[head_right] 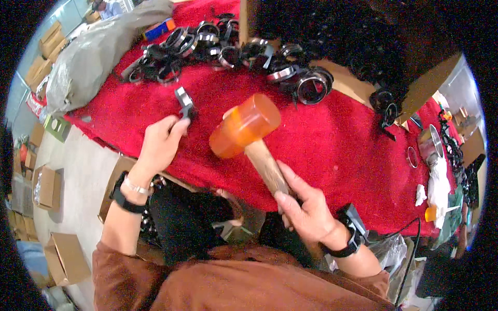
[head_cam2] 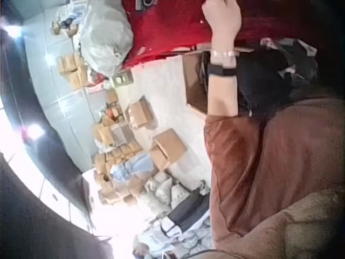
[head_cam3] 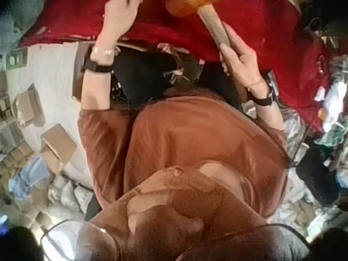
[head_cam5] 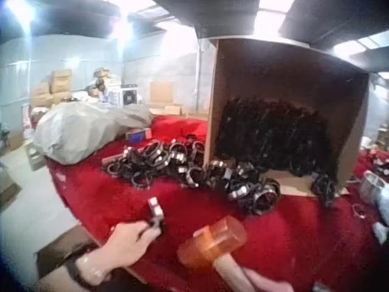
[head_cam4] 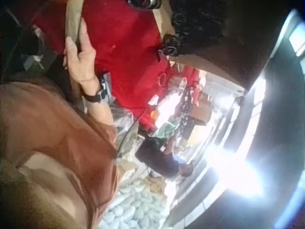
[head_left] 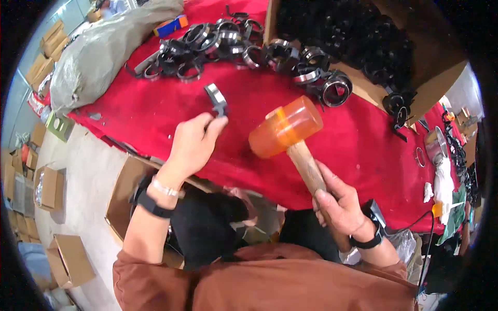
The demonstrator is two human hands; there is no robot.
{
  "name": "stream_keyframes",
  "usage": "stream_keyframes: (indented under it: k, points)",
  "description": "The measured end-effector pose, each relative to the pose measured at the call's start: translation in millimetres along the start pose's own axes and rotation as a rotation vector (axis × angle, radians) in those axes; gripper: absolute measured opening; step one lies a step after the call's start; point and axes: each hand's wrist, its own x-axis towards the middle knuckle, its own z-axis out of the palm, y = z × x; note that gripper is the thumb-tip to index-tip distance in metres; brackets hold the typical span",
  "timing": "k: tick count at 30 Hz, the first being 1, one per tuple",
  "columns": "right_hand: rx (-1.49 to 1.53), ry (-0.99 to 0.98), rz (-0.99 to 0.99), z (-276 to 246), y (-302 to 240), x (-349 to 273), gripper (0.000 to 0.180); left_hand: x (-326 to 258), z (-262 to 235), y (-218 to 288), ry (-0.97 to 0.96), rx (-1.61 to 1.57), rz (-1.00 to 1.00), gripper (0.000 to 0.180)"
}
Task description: Using a mallet to tap metal rings into or onto components in a manufacturing assembly setting.
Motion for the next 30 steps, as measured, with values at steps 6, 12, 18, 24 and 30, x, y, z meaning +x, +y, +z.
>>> stream_keyframes:
  k: [6, 12, 18, 24, 30]
  points:
    - [-0.163, 0.001, -0.075, 15.0, -1.9, -2.9, 0.052, -117.2, 7.8, -21.5, 0.000, -1.063, -0.398, 0.030]
    - [-0.428, 0.059, -0.315, 39.3, -12.7, -3.1, 0.049, -118.7, 35.5, -47.3, 0.142, -1.202, -0.337, 0.025]
    - [-0.752, 0.138, -0.696, 56.9, -29.0, -1.2, 0.059, -118.4, 43.0, -45.0, 0.183, -1.212, -0.424, 0.020]
    - [-0.945, -0.015, -0.402, 47.9, -5.0, -13.5, 0.060, -108.4, 39.3, -41.1, 0.195, -1.159, -0.419, 0.025]
    - [-0.813, 0.025, -0.768, 69.8, -46.0, 25.2, 0.058, -116.6, 43.5, -34.5, 0.247, -1.162, -0.436, 0.024]
